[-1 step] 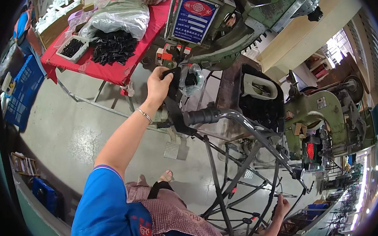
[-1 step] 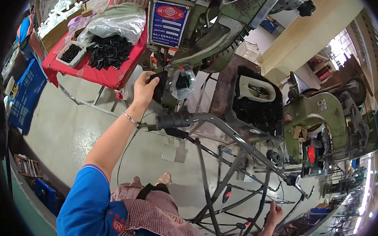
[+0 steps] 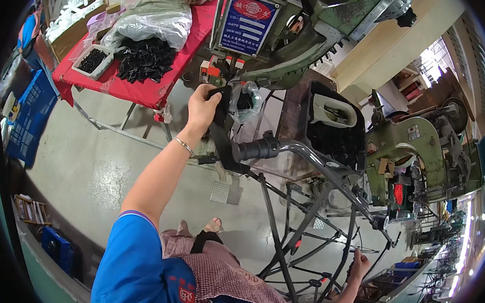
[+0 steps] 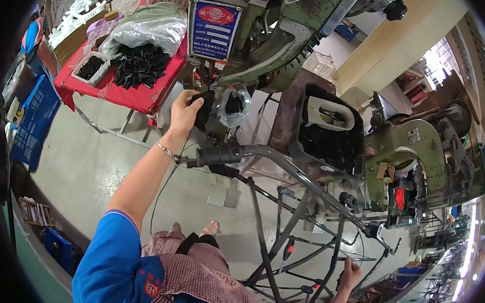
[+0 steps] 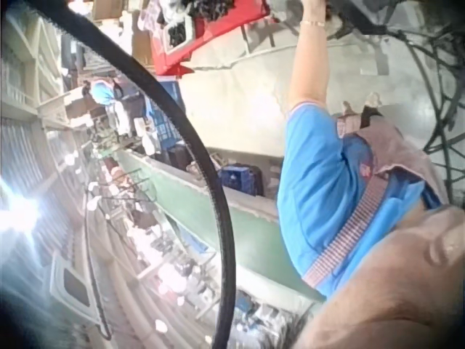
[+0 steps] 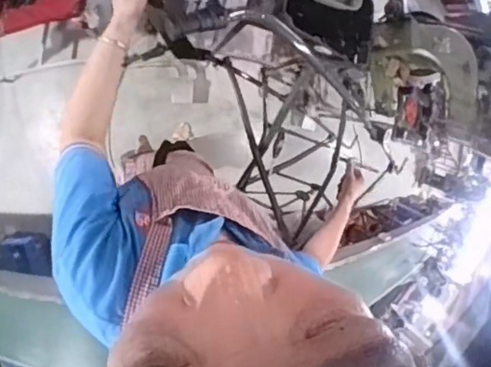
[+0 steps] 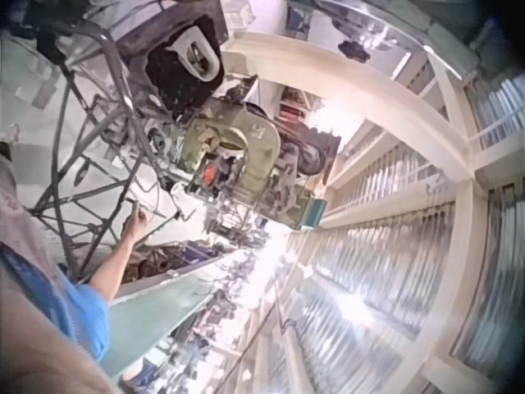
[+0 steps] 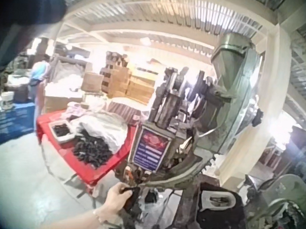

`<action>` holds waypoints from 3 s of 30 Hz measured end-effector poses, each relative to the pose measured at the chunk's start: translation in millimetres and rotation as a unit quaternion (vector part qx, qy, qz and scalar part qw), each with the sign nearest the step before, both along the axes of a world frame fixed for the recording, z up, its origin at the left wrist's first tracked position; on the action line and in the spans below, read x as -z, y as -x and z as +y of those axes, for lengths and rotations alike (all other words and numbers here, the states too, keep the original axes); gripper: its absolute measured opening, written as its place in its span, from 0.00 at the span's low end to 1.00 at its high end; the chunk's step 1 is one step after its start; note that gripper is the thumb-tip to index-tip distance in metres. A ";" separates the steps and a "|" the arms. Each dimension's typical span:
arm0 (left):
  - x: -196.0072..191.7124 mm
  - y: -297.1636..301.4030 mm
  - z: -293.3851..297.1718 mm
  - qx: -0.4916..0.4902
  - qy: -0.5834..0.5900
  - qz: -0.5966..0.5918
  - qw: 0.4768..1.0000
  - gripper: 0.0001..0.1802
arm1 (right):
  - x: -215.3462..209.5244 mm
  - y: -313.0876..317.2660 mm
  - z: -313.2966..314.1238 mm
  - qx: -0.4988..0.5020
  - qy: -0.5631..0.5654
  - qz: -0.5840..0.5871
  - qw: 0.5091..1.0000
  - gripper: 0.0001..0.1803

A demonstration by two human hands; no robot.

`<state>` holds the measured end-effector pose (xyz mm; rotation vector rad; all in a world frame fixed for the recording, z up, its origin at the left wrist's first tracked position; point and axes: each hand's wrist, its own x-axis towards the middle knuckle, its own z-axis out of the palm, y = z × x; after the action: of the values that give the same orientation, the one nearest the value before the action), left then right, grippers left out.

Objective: The person repeatedly picks up black plastic feet and attaches them to the legs of metal chair frames using a pneumatic press. The person handles the frames and feet by hand, positions them under the press, and activates the machine to secure the parts.

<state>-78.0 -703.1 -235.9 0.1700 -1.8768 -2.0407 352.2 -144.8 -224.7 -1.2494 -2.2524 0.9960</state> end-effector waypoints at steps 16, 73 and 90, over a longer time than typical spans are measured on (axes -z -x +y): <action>16.0 33.5 -33.7 0.118 0.072 -0.178 0.974 0.21 | 15.1 91.5 -82.9 0.001 0.188 -0.030 0.982 0.19; -61.4 85.4 -134.6 0.387 0.519 -0.086 0.757 0.22 | -17.3 215.5 -174.1 -0.055 0.054 -0.108 0.991 0.24; 138.7 -23.1 -175.1 0.359 0.547 -0.139 0.744 0.20 | 34.9 119.9 -240.8 -0.001 0.081 -0.154 0.985 0.27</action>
<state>-54.9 -878.2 -374.6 -0.6871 -3.3436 -0.8226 232.3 -385.6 -259.6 -1.5664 -2.4401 1.0670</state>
